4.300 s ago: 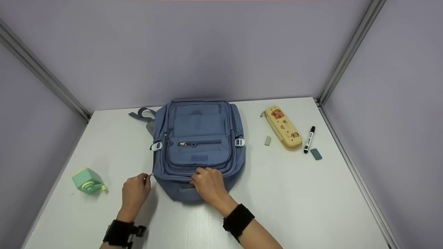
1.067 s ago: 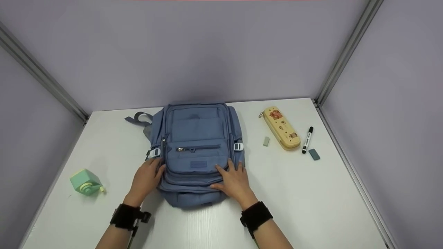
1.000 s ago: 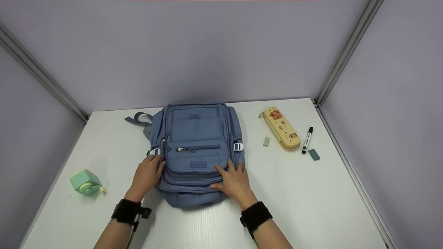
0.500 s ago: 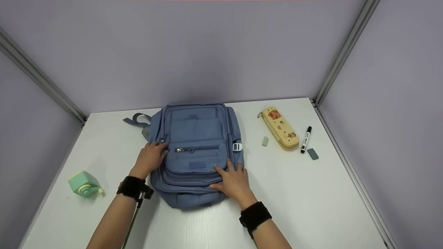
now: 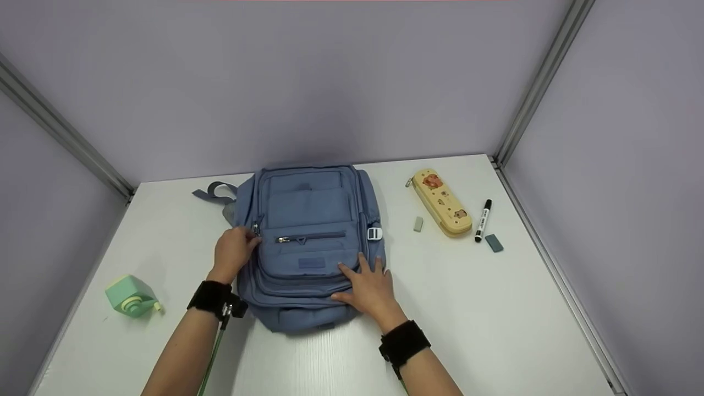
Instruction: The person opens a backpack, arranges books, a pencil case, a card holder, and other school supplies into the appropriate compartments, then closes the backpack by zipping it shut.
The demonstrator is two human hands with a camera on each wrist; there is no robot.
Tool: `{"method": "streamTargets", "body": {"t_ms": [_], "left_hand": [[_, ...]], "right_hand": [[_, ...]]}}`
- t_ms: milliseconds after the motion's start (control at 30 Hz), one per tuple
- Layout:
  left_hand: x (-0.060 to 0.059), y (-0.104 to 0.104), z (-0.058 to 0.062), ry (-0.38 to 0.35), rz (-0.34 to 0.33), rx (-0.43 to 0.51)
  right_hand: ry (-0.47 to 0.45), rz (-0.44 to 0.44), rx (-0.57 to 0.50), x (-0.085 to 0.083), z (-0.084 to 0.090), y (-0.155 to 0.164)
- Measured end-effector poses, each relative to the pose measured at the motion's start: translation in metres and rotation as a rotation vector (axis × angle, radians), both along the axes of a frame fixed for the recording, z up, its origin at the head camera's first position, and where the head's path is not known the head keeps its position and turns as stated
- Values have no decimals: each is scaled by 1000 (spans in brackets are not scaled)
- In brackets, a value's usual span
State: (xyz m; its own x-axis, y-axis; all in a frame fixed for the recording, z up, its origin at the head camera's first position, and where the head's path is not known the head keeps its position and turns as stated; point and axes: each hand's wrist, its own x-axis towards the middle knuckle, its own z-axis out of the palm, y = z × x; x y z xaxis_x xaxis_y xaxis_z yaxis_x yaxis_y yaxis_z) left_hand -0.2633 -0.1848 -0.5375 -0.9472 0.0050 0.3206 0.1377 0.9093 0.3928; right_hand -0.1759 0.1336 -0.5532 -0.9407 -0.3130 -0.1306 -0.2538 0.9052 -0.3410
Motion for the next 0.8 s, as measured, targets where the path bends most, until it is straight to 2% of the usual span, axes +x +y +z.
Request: {"method": "streamTargets", "body": {"t_ms": [100,267,367,500,700,800], "left_hand": [[-1,0,-1,-14,20,61],[0,1,2,-97,69,222],[0,2,2,-127,102,280],[2,3,0,-124,100,248],[9,4,0,-95,32,205],[14,4,3,-117,10,197]], "right_hand": [[-5,-2,1,0,-1,0],[-6,2,6,0,0,0],[-10,-1,0,1,0,0],[-17,-2,-16,3,1,0],[-16,-2,-19,3,3,0],[-15,-4,-9,3,3,0]]}}
